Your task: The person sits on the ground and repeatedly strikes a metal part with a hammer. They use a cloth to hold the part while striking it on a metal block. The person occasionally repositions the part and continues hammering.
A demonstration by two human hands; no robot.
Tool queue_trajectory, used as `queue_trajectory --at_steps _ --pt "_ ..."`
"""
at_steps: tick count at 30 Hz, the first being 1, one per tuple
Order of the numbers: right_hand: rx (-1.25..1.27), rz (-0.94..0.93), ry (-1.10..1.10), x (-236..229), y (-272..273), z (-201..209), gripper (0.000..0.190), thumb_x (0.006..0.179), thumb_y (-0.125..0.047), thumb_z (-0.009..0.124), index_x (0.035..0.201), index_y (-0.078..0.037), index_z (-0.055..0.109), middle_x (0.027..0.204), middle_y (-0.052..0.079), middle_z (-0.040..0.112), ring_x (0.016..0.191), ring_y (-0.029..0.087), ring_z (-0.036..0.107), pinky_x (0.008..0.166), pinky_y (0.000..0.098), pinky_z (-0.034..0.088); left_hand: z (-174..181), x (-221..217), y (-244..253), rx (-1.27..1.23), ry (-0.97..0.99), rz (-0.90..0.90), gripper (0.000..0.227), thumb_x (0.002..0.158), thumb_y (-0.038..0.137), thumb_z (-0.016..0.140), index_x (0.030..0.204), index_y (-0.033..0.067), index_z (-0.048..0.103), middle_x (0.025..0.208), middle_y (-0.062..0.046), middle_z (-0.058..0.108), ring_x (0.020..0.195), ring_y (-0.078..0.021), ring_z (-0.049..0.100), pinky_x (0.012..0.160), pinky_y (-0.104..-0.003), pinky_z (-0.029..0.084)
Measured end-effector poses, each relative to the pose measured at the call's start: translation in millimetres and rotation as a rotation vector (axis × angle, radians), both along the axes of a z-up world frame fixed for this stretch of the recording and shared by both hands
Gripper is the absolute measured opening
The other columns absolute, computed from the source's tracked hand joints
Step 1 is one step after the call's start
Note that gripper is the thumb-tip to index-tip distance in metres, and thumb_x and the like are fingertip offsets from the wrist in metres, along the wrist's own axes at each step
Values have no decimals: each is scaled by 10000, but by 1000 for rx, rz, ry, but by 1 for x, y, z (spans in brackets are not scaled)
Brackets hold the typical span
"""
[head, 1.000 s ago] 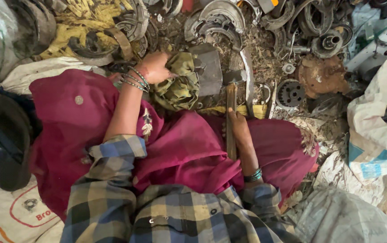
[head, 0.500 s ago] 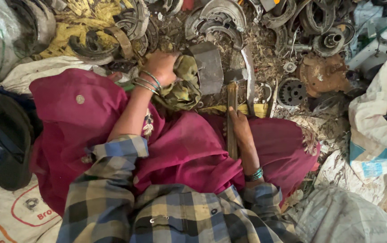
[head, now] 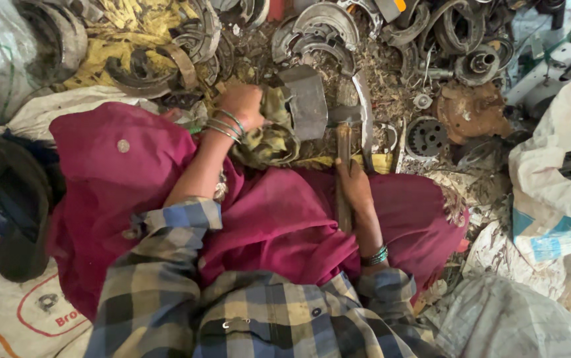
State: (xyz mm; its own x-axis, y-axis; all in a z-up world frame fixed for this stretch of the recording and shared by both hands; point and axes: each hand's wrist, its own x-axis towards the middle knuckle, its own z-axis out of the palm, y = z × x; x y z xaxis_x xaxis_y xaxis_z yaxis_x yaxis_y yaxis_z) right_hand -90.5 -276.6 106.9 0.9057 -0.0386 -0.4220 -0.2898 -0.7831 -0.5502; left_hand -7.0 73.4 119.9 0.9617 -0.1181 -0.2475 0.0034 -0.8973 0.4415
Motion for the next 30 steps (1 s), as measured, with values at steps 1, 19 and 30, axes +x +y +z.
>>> queue_trajectory --at_steps 1,19,30 --pt "-165 68 -47 0 -1 2 450 1100 -442 572 1242 -16 602 912 225 689 841 421 677 759 528 540 7 2 9 5 1 -16 457 678 396 915 889 20 762 931 -227 737 884 -405 728 783 -491 582" --pt "-414 380 -274 89 173 72 1022 874 -577 725 1639 -185 174 1578 409 247 1204 572 541 883 593 570 25 -16 70 147 -342 339 72 771 82 695 782 71 766 774 -197 728 741 -395 730 636 -493 574" --pt "-137 338 -202 195 108 78 856 885 -517 704 1591 -125 419 1283 301 672 1177 409 690 1033 460 527 23 -9 60 143 -286 307 119 722 88 704 802 102 790 806 -177 742 746 -382 740 618 -480 581"
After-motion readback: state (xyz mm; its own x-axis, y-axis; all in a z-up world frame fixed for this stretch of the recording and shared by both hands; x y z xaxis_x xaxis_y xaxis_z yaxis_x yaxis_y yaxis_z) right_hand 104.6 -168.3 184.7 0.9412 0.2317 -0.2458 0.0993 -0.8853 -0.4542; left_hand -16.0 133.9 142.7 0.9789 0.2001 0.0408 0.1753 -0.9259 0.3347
